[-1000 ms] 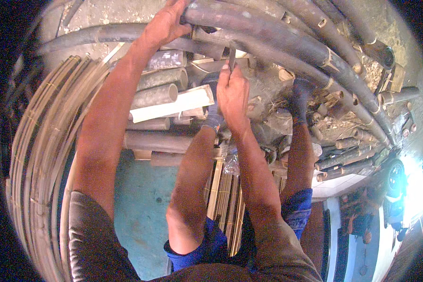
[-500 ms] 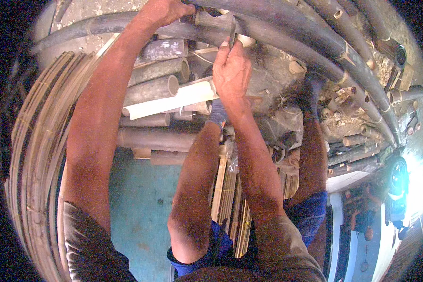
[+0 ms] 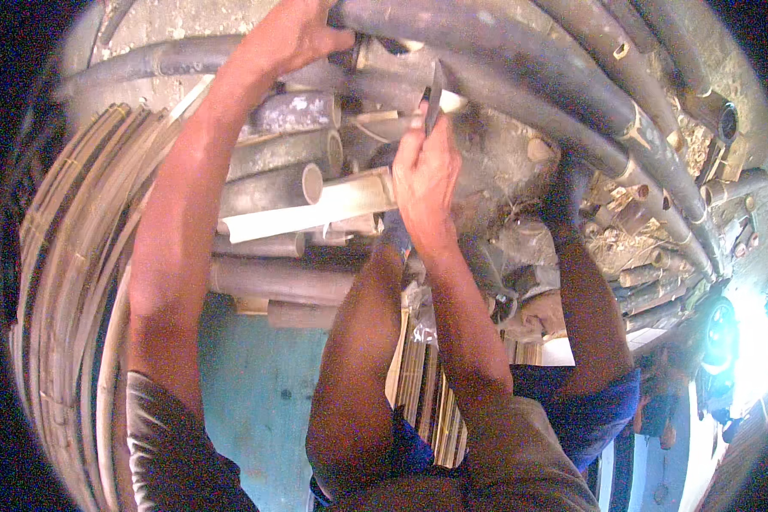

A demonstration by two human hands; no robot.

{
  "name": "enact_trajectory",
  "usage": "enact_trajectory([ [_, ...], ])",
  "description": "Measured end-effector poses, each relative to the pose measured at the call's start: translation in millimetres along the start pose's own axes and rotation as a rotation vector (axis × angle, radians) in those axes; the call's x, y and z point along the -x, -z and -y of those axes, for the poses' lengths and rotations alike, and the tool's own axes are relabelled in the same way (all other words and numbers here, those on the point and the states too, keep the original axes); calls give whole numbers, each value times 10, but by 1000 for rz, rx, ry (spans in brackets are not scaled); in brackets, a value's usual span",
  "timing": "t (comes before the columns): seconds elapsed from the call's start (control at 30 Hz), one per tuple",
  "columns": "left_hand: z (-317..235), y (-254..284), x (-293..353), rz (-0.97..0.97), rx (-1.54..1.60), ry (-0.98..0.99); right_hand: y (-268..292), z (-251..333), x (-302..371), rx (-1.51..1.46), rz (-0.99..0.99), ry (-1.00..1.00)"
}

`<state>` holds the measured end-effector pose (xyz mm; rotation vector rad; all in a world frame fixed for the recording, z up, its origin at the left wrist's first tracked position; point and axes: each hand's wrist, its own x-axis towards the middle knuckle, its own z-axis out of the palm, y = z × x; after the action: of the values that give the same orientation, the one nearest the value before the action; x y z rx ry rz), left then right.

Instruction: The person sits on the floor and uses a knife to cut and shape bamboo poles, then uses a wooden mallet to drive a bamboo plug into a pole. The person repeatedly taps the plug to seat it and adjusts the pole position.

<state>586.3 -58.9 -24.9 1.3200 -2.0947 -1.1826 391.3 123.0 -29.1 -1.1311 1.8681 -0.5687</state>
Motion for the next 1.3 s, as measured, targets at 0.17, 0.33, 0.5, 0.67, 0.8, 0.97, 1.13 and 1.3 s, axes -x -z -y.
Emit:
enact_trajectory([
  [0.17,114,-33,93,65,-119,103,227,-59,202,74,89,35],
  [0.33,77,-8,71,103,-107,200,294,4,283,16,193,59],
  [0.5,65,-76,114,-32,-107,251,416,211,204,-76,290,92],
  [0.67,34,-215,125,-156,-11,412,433,144,97,-73,299,147],
  [0.8,189,-532,141,-422,288,331,406,147,77,-103,322,78],
  [0.97,190,-610,103,-503,319,324,407,294,-15,-191,267,70],
  [1.13,233,-642,108,-519,376,318,375,357,-124,-185,177,56],
  [1.3,221,-688,84,-538,310,248,436,262,25,-103,108,33],
])
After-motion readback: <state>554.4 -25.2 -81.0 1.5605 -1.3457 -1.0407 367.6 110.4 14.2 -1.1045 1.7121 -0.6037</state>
